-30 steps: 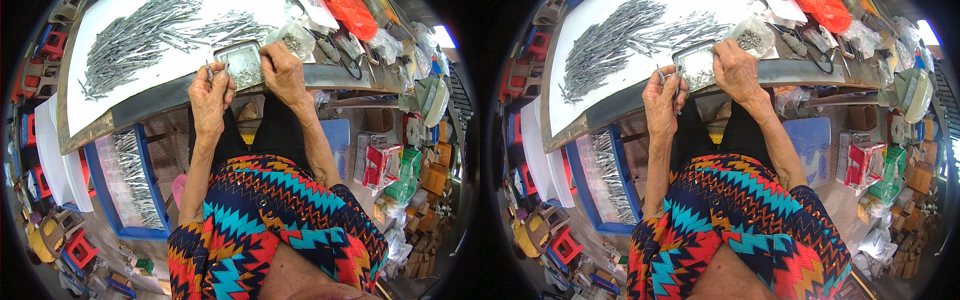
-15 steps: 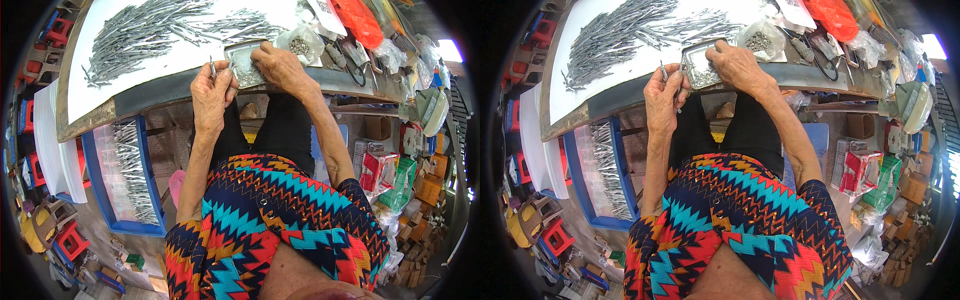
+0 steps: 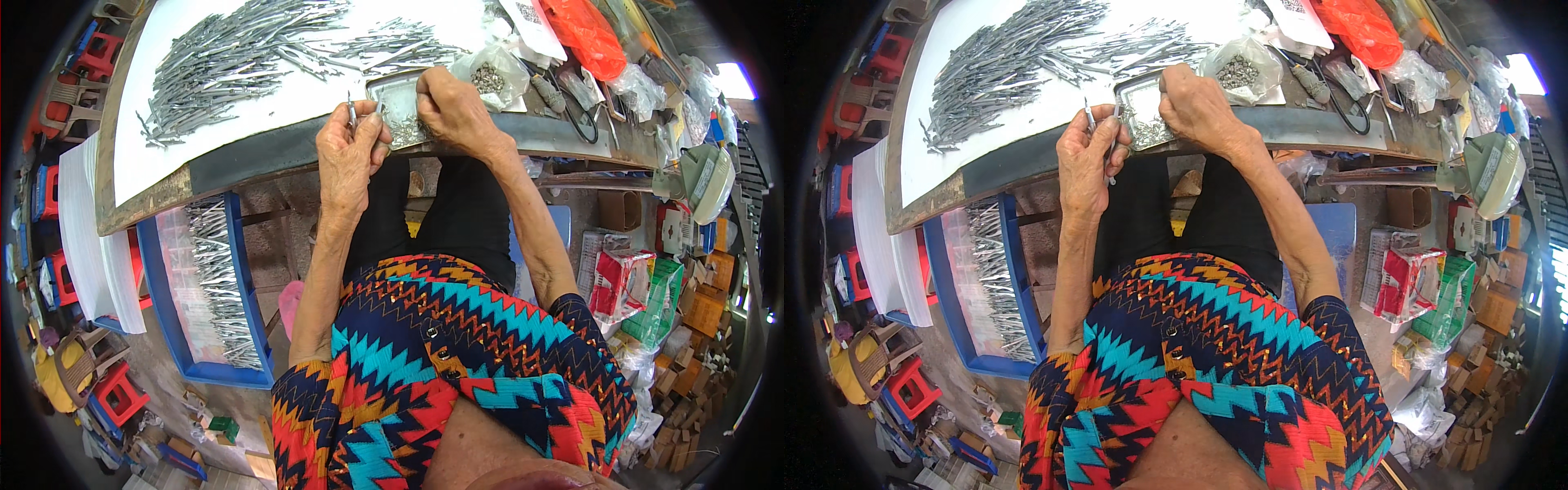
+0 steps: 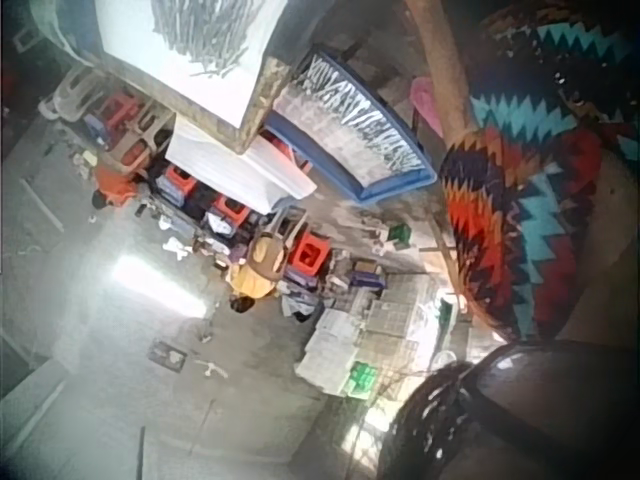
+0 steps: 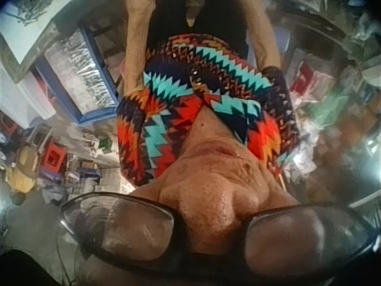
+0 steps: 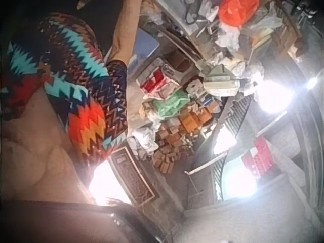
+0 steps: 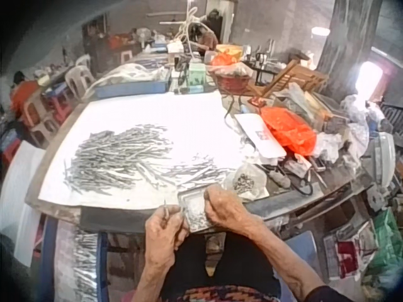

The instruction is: Assembling small metal pins into a metal fixture at a workbench.

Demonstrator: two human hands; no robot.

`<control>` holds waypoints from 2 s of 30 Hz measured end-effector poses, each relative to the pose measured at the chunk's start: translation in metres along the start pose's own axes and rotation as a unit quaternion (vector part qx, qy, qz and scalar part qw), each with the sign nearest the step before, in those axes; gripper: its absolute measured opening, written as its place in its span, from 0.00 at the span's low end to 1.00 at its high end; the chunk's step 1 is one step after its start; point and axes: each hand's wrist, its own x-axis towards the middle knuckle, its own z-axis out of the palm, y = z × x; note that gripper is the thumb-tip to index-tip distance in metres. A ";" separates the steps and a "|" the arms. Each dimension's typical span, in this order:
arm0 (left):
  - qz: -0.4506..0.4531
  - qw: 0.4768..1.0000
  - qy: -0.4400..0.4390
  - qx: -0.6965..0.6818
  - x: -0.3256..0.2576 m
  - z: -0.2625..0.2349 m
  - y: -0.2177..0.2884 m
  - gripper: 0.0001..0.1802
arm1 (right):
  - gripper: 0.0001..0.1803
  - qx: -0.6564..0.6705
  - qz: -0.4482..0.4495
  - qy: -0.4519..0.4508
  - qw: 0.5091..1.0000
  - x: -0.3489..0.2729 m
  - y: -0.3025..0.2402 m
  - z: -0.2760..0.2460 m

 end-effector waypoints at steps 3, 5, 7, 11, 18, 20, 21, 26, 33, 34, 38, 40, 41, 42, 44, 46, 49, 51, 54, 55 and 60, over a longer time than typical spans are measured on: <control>-0.008 1.000 -0.012 0.003 0.004 0.006 -0.003 0.07 | 0.06 0.168 0.120 0.006 0.979 -0.002 -0.008 -0.001; -0.020 1.000 -0.015 0.004 0.005 0.010 -0.003 0.08 | 0.05 0.233 0.160 0.018 0.959 -0.002 -0.015 -0.002; -0.019 1.000 -0.020 0.010 0.006 0.012 -0.004 0.08 | 0.05 0.296 0.199 0.030 0.934 -0.002 -0.018 -0.001; -0.024 0.999 -0.022 0.011 0.006 0.016 -0.003 0.08 | 0.05 0.459 0.252 0.061 0.850 -0.004 -0.025 -0.002; -0.024 0.999 -0.034 0.030 0.004 0.019 -0.002 0.08 | 0.07 0.590 0.267 0.071 0.759 -0.004 -0.027 -0.002; -0.016 0.999 -0.034 0.035 0.004 0.020 -0.003 0.08 | 0.07 0.601 0.262 0.077 0.751 -0.006 -0.026 -0.001; -0.015 0.999 -0.034 0.035 0.004 0.020 -0.003 0.08 | 0.06 0.614 0.257 0.080 0.742 -0.006 -0.026 -0.001; -0.011 0.999 -0.036 0.029 0.003 0.019 -0.004 0.08 | 0.06 0.586 0.252 0.104 0.763 -0.007 -0.031 0.001; -0.011 0.999 -0.032 0.026 0.002 0.019 -0.007 0.08 | 0.05 0.481 0.250 0.133 0.830 -0.007 -0.038 0.000; -0.008 0.999 -0.029 0.028 0.003 0.019 -0.008 0.08 | 0.05 0.481 0.249 0.133 0.830 -0.007 -0.038 0.003; 0.002 0.999 -0.023 0.043 0.002 0.021 -0.007 0.08 | 0.05 0.355 0.188 0.188 0.896 -0.008 -0.043 0.009; 0.012 0.998 -0.026 0.063 0.002 0.021 -0.007 0.08 | 0.06 0.306 0.178 0.195 0.915 -0.008 -0.044 0.010; 0.022 0.996 -0.030 0.083 0.002 0.022 -0.008 0.08 | 0.06 0.282 0.168 0.203 0.923 -0.009 -0.043 0.012; 0.022 0.996 -0.030 0.084 0.002 0.022 -0.008 0.08 | 0.06 0.258 0.156 0.212 0.930 -0.010 -0.042 0.014; -0.003 0.999 -0.032 0.024 0.002 0.022 -0.010 0.07 | 0.07 0.350 0.196 0.201 0.894 -0.012 -0.038 0.013; -0.014 0.999 -0.036 0.018 0.002 0.023 -0.008 0.07 | 0.07 0.437 0.233 0.188 0.848 -0.013 -0.038 0.010; -0.022 0.999 -0.042 0.009 0.002 0.024 -0.007 0.07 | 0.08 0.475 0.248 0.175 0.826 -0.014 -0.038 0.007; -0.018 0.999 -0.046 0.005 0.002 0.024 -0.006 0.07 | 0.08 0.502 0.245 0.128 0.819 -0.015 -0.038 0.006; 0.023 0.995 -0.064 0.071 0.001 0.026 -0.005 0.09 | 0.08 0.555 0.254 0.096 0.786 -0.018 -0.033 0.009; 0.028 0.995 -0.059 0.082 0.000 0.027 -0.005 0.09 | 0.08 0.555 0.254 0.098 0.786 -0.018 -0.032 0.010; 0.045 0.992 -0.057 0.100 -0.002 0.033 -0.008 0.11 | 0.09 0.551 0.254 0.136 0.783 -0.017 -0.034 0.010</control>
